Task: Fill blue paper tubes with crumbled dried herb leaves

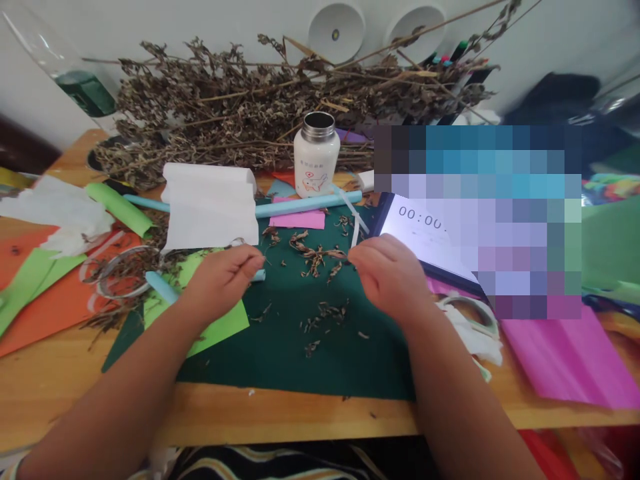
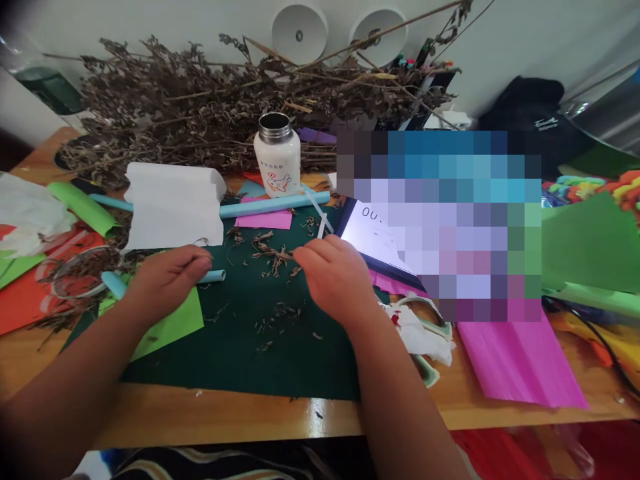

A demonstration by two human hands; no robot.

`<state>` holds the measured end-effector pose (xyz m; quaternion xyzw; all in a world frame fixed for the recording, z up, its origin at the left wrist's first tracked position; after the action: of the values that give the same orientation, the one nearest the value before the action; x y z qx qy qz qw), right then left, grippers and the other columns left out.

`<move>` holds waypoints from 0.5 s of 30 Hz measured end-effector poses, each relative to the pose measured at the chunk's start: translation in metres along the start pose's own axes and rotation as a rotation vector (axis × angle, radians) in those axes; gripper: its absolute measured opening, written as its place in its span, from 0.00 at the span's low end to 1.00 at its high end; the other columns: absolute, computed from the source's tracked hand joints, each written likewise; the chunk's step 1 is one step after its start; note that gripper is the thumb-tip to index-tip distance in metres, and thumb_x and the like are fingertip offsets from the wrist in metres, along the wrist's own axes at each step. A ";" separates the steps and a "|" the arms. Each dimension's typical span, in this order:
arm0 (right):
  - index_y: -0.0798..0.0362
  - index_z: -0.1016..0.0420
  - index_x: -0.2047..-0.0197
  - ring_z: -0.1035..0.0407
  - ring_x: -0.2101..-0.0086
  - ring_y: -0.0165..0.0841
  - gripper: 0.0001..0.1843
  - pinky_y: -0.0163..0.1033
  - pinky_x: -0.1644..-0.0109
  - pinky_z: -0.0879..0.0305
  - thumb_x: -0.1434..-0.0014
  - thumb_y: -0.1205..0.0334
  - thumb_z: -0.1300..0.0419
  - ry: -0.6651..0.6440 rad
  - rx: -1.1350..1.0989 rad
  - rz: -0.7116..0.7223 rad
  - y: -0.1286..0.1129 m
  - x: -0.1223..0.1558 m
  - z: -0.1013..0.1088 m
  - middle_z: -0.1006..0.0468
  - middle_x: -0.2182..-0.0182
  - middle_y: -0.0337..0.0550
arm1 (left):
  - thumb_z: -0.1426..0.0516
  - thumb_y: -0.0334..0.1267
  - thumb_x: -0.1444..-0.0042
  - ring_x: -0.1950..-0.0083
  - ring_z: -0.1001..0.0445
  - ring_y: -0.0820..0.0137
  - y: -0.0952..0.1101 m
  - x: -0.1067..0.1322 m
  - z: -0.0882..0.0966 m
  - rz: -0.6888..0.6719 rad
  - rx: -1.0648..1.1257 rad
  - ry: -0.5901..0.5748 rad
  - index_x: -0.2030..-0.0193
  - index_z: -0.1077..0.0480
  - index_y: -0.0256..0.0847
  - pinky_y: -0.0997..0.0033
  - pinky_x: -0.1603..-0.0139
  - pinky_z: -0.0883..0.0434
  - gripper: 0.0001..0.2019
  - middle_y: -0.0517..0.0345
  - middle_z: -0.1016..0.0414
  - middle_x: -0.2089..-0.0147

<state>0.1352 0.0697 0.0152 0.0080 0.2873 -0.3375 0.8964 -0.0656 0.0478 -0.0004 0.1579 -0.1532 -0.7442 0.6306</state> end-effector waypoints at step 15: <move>0.56 0.31 0.70 0.38 0.71 0.33 0.09 0.37 0.68 0.43 0.48 0.73 0.51 -0.062 -0.082 0.004 -0.006 -0.001 0.001 0.27 0.73 0.43 | 0.48 0.42 0.47 0.61 0.34 0.70 0.046 0.017 -0.021 -0.403 0.226 0.068 0.60 0.37 0.40 0.70 0.60 0.34 0.11 0.53 0.36 0.59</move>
<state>0.1318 0.0653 0.0175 -0.0387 0.2728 -0.3235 0.9052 -0.0182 0.0235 -0.0001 0.2801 -0.1797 -0.8273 0.4526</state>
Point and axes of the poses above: each hand's wrist, its own x-axis away from the middle knuckle, its own z-axis out of the back of the hand, y = z × x, the point moved 5 cm from there along -x, towards the middle knuckle
